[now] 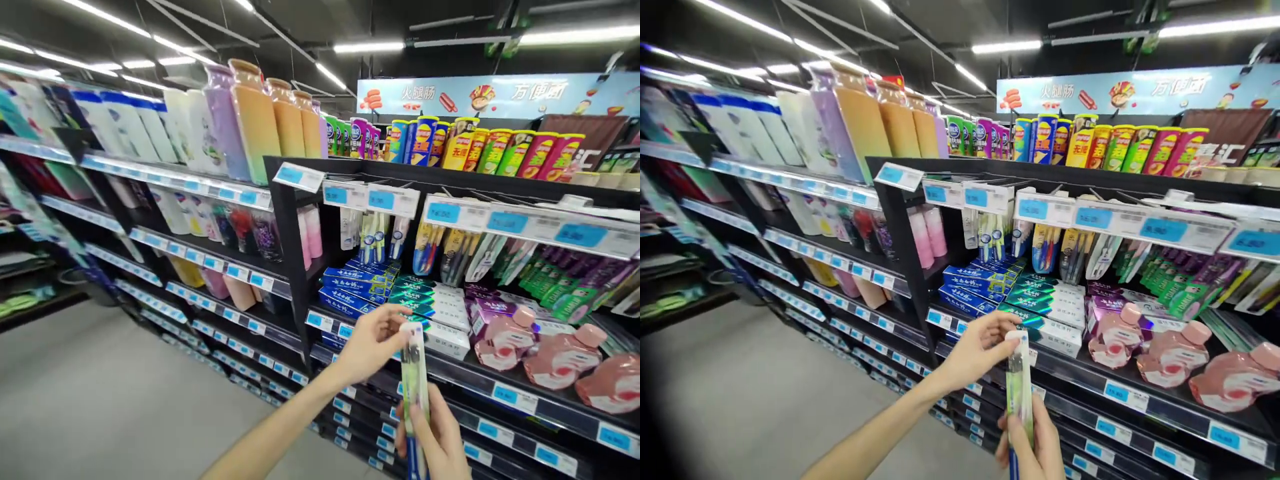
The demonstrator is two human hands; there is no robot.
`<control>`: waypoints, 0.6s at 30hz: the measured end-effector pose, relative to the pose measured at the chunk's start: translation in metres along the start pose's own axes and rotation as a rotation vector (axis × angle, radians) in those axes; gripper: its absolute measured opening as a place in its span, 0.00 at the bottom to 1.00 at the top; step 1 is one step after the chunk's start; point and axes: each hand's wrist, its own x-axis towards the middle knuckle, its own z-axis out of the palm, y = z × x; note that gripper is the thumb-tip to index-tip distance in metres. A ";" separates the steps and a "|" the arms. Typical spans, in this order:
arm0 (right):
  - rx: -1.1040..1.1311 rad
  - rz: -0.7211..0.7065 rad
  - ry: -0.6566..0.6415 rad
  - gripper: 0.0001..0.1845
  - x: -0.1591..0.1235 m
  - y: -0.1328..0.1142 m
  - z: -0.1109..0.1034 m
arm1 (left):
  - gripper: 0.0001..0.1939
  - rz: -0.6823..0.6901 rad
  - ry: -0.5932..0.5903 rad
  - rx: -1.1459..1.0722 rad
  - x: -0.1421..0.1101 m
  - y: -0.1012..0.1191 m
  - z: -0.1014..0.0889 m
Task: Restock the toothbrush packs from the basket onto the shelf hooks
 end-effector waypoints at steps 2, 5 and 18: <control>-0.031 -0.089 -0.070 0.28 0.023 -0.020 0.025 | 0.19 0.054 0.032 -0.049 0.008 0.014 -0.031; -0.091 -0.225 -0.140 0.34 0.062 -0.052 0.061 | 0.20 0.178 0.080 -0.026 0.020 0.035 -0.073; -0.380 -0.552 -0.006 0.35 0.143 -0.117 0.150 | 0.15 0.638 0.289 -0.271 0.106 0.064 -0.137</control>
